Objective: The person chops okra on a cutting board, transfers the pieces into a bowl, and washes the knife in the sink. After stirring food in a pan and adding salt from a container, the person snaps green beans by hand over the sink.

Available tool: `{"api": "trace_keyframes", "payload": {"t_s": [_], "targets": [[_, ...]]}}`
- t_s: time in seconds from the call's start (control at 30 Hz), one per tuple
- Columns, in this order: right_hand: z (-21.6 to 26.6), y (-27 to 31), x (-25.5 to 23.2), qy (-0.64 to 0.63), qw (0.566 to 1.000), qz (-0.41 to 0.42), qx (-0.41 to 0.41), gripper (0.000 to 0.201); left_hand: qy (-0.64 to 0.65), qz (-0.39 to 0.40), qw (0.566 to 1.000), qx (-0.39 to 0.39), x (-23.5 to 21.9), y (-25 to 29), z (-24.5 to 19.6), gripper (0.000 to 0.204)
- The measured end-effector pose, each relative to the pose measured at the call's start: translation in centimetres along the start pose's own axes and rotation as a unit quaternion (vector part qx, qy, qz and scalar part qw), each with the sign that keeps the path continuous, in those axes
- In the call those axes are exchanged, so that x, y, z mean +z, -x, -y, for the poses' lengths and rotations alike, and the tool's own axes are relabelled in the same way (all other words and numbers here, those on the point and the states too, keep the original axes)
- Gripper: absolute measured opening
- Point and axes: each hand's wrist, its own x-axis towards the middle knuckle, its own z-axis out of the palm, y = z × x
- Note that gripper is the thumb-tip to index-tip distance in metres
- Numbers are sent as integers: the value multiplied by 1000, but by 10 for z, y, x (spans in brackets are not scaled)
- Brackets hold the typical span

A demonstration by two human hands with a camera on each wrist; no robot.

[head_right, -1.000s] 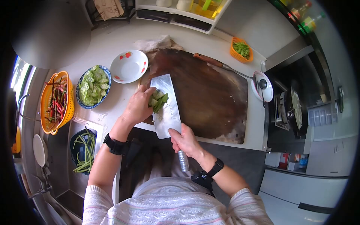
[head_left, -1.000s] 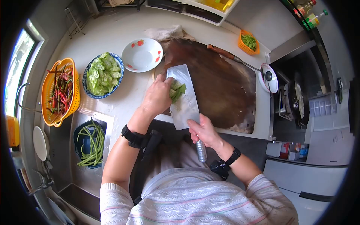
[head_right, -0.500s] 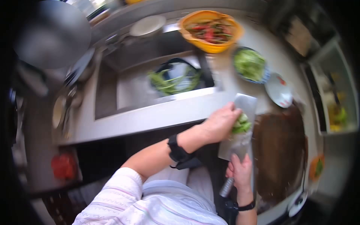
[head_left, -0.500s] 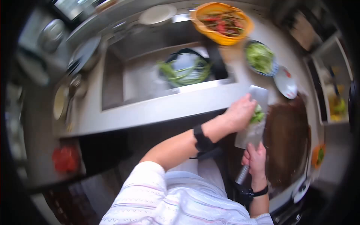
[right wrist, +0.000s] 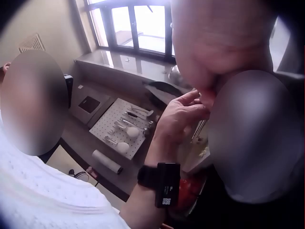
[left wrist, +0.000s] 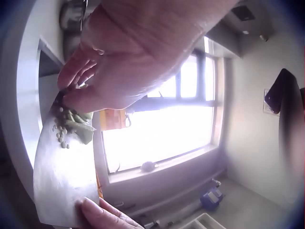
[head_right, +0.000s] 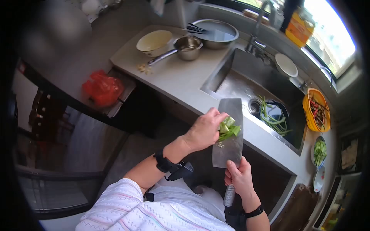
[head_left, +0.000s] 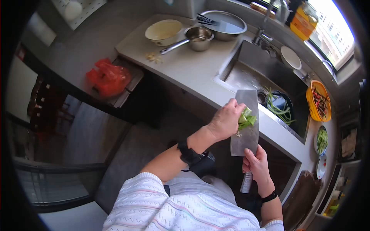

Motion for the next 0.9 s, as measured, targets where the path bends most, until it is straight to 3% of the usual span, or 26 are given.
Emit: {"api": "trace_keyframes", "payload": {"t_s": [0.07, 0.17, 0.37, 0.43, 0.47, 0.57, 0.63, 0.7, 0.73, 0.77, 0.83, 0.9], "targets": [[17, -36, 79, 34, 994, 96, 27, 13, -34, -53, 997, -53, -90, 29, 40, 46], [49, -74, 173, 38, 981, 179, 58, 14, -91, -104, 988, -63, -199, 47, 79, 47], [64, -142, 359, 49, 939, 324, 103, 11, 14, -299, 943, -145, -389, 132, 189, 28], [61, -157, 406, 58, 932, 340, 113, 11, -81, -310, 932, -167, -436, 160, 246, 29], [61, -163, 424, 64, 925, 356, 121, 12, -158, -276, 934, -160, -454, 171, 272, 33], [63, -177, 457, 80, 911, 378, 147, 12, -282, -226, 921, -147, -462, 189, 342, 41], [67, -182, 474, 111, 906, 379, 153, 11, -329, -211, 910, -141, -463, 197, 354, 45], [68, -189, 484, 135, 902, 380, 158, 10, -393, -126, 880, -233, -456, 206, 358, 45], [68, -193, 487, 130, 896, 383, 182, 9, -389, -98, 883, -245, -458, 211, 361, 32], [69, -196, 491, 125, 891, 386, 205, 8, -388, -100, 883, -246, -459, 218, 360, 32], [76, -195, 505, 121, 892, 386, 200, 8, -426, -70, 867, -250, -458, 232, 350, 23], [74, -201, 518, 116, 894, 387, 193, 7, -393, -72, 879, -260, -453, 246, 339, 19]]}}
